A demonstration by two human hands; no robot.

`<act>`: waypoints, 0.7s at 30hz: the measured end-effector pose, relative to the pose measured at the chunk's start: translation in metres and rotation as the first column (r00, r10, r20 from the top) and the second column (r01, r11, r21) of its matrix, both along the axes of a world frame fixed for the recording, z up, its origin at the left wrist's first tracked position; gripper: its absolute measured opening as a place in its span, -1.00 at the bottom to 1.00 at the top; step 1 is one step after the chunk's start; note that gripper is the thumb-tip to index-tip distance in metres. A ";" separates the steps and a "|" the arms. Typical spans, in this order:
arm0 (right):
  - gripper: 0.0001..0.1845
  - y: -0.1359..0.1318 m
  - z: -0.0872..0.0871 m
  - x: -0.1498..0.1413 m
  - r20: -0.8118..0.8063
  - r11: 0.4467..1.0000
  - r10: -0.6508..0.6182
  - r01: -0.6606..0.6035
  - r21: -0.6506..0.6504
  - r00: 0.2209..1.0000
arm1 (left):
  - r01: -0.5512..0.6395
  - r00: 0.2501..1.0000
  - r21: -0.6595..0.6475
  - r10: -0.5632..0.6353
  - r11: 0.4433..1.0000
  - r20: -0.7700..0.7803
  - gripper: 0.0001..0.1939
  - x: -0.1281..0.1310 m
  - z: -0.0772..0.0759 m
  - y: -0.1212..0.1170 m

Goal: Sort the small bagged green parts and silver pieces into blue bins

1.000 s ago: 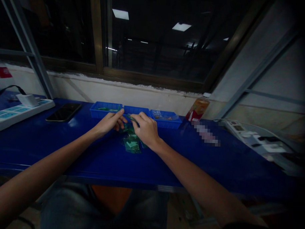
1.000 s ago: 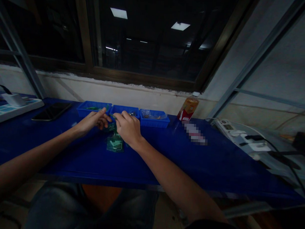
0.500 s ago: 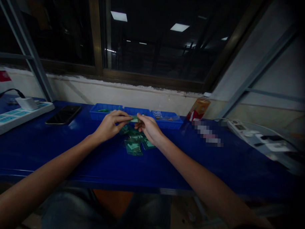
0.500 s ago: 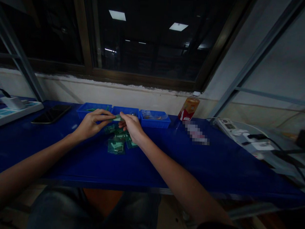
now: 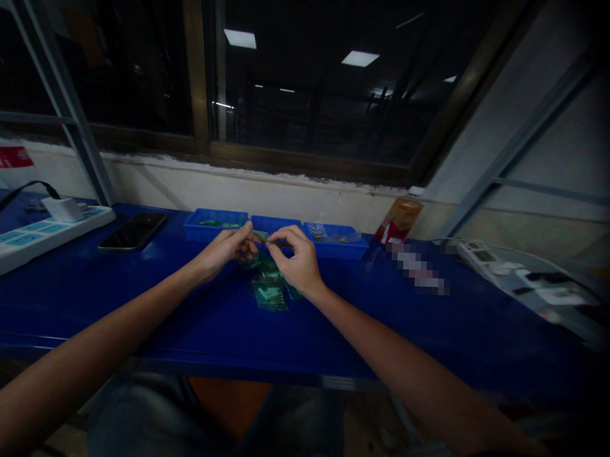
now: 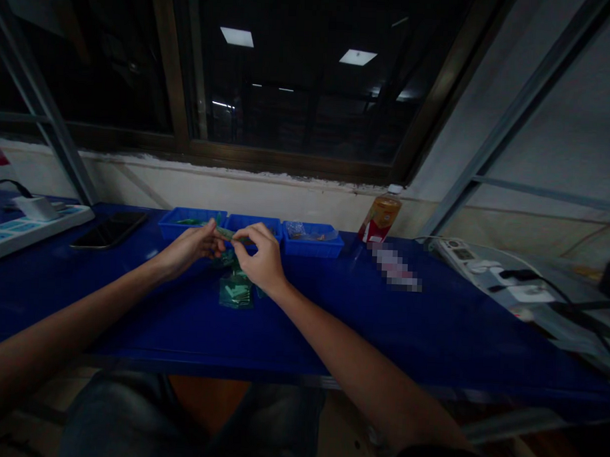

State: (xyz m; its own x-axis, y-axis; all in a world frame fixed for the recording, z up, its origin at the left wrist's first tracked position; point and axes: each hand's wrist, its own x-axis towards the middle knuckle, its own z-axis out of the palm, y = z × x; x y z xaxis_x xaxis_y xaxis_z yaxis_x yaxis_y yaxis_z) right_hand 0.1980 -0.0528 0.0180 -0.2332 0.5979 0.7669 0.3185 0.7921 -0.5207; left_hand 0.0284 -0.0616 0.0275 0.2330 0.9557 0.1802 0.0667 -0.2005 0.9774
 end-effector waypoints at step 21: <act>-0.73 0.002 -0.002 0.000 0.195 0.984 -0.078 0.107 -0.143 0.978 | -0.034 0.960 0.180 0.082 0.983 -0.268 -0.63 -0.002 -0.004 0.002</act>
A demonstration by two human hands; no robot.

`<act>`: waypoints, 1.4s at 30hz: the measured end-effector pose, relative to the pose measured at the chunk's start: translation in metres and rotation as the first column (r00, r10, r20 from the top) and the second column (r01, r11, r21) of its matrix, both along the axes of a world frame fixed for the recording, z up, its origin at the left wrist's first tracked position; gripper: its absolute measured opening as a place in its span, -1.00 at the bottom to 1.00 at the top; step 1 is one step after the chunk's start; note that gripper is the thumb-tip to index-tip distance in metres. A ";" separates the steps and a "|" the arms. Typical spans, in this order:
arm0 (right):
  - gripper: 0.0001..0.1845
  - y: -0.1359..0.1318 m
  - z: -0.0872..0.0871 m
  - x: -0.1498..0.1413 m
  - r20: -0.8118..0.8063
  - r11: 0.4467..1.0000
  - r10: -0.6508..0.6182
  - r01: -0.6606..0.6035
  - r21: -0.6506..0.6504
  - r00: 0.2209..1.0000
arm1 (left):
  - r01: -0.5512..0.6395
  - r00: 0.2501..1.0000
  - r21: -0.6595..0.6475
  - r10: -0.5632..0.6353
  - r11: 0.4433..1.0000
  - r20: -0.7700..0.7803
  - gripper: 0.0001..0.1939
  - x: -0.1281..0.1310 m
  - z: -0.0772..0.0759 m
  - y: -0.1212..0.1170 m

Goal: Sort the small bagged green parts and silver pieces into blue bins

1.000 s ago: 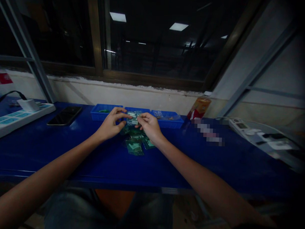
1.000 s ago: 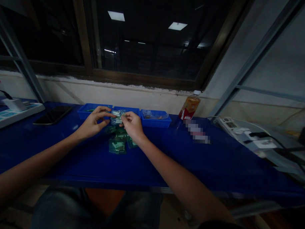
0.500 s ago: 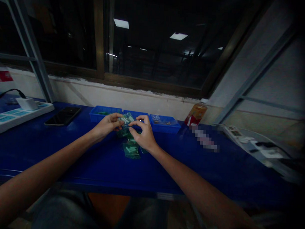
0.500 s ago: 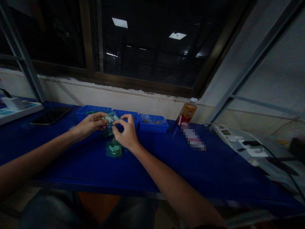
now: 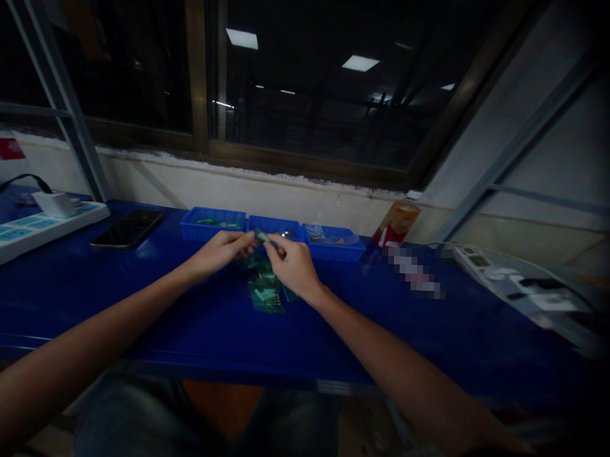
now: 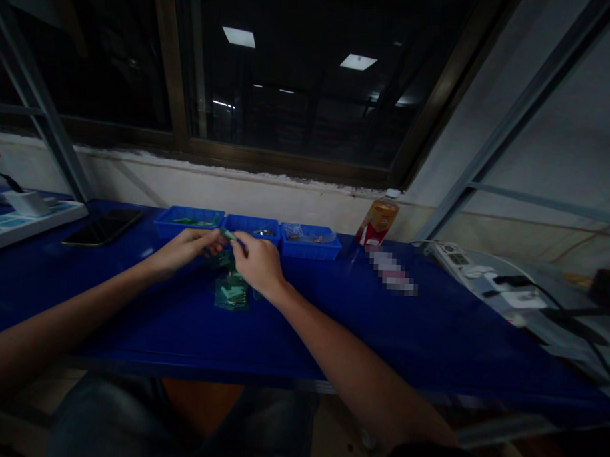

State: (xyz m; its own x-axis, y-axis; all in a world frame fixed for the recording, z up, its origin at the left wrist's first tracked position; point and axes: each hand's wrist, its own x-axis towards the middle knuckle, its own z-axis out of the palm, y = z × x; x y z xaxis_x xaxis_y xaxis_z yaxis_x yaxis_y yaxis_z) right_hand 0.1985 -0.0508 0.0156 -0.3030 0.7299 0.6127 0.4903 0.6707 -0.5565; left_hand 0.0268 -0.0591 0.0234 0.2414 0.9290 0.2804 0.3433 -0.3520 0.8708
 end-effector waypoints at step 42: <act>-0.64 -0.009 0.003 -0.006 -0.098 1.000 -0.013 0.011 -0.016 0.995 | -0.111 0.962 0.540 0.228 0.834 -0.154 -0.86 -0.002 0.002 -0.006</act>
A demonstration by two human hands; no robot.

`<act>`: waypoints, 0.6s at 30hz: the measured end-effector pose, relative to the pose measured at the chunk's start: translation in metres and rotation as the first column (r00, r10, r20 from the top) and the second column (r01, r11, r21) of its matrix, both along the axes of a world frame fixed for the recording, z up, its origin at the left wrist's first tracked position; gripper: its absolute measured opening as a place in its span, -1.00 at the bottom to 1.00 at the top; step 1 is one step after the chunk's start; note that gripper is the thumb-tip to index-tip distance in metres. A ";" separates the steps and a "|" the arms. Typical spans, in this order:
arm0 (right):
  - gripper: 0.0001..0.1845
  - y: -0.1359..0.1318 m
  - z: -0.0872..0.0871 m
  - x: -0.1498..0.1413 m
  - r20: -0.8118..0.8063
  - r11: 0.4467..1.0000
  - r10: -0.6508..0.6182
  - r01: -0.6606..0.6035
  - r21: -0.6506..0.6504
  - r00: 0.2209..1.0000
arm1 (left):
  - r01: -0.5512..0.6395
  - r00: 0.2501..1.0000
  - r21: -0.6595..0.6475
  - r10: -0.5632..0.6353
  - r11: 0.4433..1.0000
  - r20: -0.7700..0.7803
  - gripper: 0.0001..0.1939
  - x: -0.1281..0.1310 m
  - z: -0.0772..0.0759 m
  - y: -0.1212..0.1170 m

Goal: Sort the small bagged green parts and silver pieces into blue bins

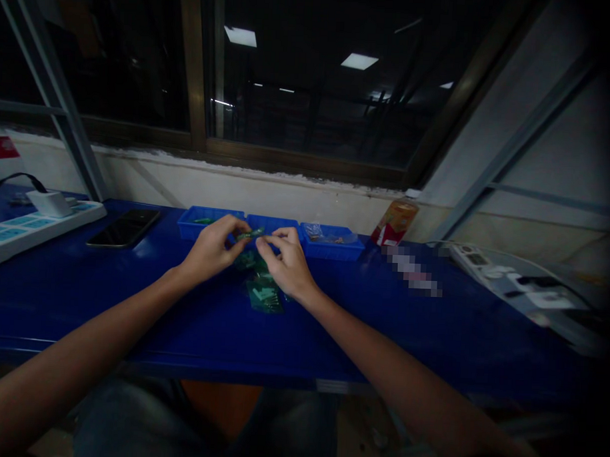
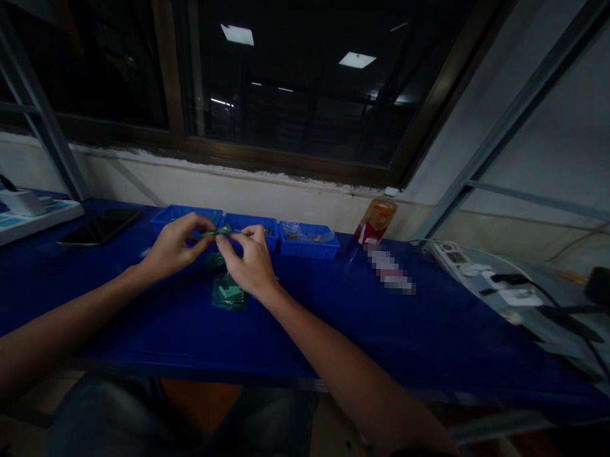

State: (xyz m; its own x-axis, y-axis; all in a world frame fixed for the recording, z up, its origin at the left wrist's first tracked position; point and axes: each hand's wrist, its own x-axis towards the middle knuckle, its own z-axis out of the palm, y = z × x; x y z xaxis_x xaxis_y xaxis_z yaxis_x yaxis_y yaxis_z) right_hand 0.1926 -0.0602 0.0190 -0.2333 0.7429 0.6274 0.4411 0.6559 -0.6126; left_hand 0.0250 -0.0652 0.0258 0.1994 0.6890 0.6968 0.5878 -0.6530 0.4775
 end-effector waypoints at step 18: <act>-0.68 -0.003 -0.001 0.000 0.132 0.984 0.042 -0.063 0.166 0.990 | 0.270 0.942 -0.495 -0.120 0.826 0.314 -0.62 0.000 -0.001 0.008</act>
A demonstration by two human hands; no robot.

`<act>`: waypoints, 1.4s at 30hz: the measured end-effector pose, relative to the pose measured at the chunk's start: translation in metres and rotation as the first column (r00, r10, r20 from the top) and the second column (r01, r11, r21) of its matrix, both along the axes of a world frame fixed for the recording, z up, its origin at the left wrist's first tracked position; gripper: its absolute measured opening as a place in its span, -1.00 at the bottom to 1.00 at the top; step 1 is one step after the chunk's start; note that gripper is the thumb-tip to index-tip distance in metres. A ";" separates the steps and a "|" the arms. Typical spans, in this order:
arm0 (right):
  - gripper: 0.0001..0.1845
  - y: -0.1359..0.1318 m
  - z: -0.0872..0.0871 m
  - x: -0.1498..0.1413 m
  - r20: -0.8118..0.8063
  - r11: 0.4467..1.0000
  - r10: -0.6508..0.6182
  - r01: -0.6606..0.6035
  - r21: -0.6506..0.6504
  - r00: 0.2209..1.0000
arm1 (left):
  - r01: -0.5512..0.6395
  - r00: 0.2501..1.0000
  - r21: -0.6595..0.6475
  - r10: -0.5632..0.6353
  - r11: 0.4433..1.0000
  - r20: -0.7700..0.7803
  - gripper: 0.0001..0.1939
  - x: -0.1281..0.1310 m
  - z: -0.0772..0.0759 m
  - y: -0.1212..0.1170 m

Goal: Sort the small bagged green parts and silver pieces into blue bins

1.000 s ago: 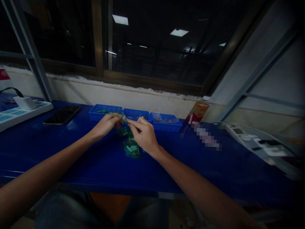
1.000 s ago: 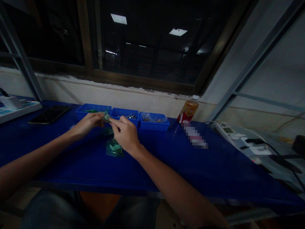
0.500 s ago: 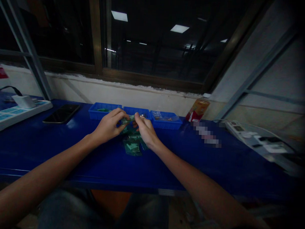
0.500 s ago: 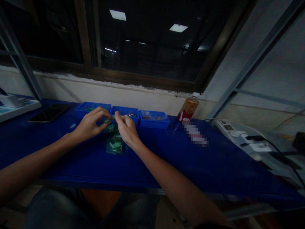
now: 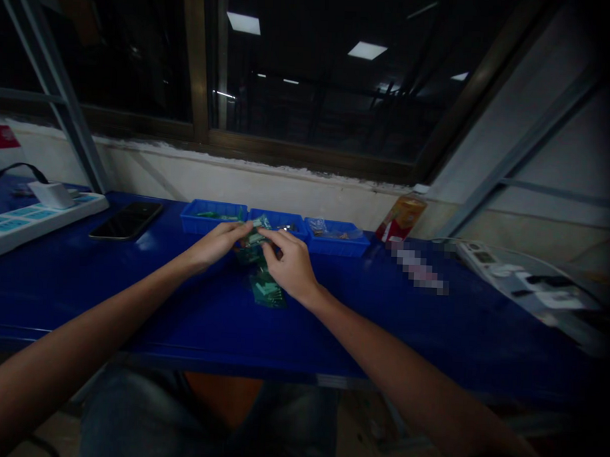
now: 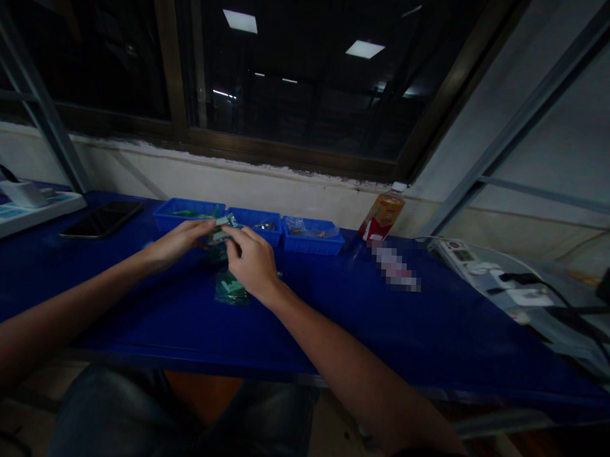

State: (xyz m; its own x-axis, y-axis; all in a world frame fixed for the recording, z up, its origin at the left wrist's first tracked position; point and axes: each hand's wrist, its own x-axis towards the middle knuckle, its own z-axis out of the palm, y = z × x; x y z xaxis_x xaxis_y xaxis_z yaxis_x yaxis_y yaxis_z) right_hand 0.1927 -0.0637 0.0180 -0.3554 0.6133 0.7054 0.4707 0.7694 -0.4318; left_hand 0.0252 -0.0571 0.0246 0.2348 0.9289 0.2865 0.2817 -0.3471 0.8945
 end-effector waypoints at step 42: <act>-0.68 0.013 -0.004 0.001 -0.092 0.975 -0.152 0.134 -0.178 0.984 | -0.090 0.981 0.310 0.138 0.947 -0.137 -0.66 0.009 -0.007 -0.004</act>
State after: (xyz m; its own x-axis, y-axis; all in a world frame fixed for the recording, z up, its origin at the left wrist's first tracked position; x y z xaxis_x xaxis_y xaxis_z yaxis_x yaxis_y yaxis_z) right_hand 0.1939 -0.0505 0.0135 -0.1851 0.7667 0.6147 0.5155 0.6083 -0.6035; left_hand 0.0343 -0.0609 0.0179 0.1957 0.8282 0.5252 0.4616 -0.5503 0.6957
